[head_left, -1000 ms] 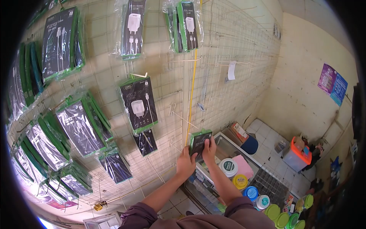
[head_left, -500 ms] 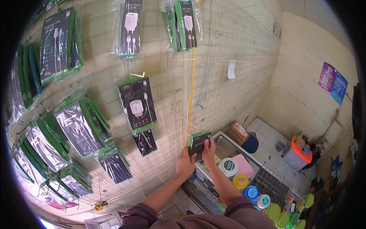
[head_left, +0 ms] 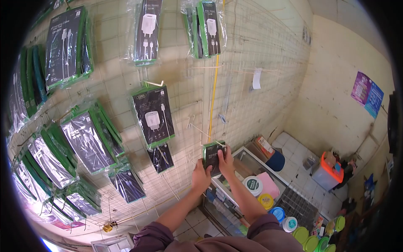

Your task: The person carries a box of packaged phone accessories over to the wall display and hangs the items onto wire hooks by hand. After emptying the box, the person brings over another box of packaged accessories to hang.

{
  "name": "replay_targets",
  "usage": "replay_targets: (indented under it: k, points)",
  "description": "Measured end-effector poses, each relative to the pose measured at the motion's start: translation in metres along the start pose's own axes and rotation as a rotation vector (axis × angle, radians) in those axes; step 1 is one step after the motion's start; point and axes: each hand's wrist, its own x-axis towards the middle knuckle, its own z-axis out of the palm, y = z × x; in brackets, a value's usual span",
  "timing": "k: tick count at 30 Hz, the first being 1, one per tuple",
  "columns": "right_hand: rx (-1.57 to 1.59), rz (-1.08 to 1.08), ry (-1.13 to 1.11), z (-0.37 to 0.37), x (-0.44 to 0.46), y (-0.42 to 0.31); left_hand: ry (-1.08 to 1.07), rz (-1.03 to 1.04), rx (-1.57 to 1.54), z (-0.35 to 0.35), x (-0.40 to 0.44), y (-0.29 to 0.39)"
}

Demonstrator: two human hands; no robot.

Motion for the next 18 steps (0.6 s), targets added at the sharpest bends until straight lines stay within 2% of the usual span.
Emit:
replay_targets:
  k: [4,6,10,13,15,18]
  points:
    - [0.194,-0.074,-0.128,0.022,0.026,-0.003,0.056,-0.042,0.055,-0.006,0.027,-0.017]
    - [-0.322,-0.528,0.036,0.032,0.046,-0.006,0.067,-0.056,0.069,-0.009,0.04,-0.024]
    - [-0.289,-0.445,-0.006,0.054,0.064,-0.017,0.106,-0.055,0.057,-0.015,0.064,-0.034]
    - [-0.442,-0.502,0.101,0.064,0.078,-0.023,0.119,-0.081,0.054,-0.018,0.074,-0.04]
    - [-0.286,-0.581,-0.075,0.069,0.092,-0.023,0.127,-0.087,0.048,-0.019,0.08,-0.046]
    - [-0.215,-0.551,-0.122,0.074,0.101,-0.032,0.178,-0.086,0.09,-0.019,0.089,-0.055]
